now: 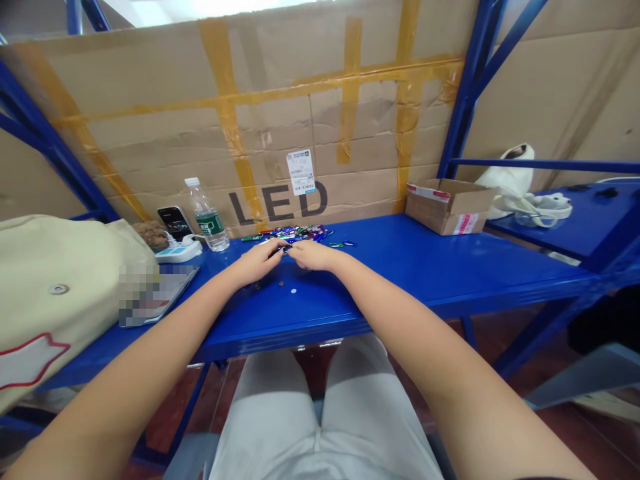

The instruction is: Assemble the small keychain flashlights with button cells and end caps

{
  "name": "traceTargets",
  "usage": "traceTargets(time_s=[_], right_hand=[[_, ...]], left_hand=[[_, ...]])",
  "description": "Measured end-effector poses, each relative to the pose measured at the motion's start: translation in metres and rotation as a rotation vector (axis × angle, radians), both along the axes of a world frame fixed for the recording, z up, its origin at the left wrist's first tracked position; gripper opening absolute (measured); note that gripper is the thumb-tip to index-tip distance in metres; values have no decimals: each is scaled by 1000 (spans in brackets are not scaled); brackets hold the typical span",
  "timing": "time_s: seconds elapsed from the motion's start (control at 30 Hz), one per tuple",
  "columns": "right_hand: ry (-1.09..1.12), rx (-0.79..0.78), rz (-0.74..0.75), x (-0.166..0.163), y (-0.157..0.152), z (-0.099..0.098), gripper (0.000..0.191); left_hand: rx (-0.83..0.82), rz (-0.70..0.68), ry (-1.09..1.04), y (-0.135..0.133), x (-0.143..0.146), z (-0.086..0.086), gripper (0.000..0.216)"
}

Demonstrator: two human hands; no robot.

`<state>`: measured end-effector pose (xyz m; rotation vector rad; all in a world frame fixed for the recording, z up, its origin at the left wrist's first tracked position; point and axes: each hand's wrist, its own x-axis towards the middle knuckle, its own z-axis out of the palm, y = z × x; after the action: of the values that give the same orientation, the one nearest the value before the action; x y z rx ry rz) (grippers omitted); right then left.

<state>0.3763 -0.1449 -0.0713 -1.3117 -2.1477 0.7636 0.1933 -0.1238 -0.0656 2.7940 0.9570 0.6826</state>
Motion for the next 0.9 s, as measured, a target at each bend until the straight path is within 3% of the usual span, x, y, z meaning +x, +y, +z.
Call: traceTargets(time_s=[0.2,0.37,0.57,0.73,0.9], right_hand=[[40,213,-278,23,13,4,20],[78,312,-428,40,27,2,16],[46,343,-399,42,22,4,16],[-5,342,-401,47,18,6,17],[-51,363,-351,48,19,5,17]], left_hand=[[-42,130,34,7,-9,14,30],[-23,337,141,53,-14,30,28],[36,414,338,103,14,30,28],[156,631,332,119,23,27,39],[102,515,441,105,-6,49,31]])
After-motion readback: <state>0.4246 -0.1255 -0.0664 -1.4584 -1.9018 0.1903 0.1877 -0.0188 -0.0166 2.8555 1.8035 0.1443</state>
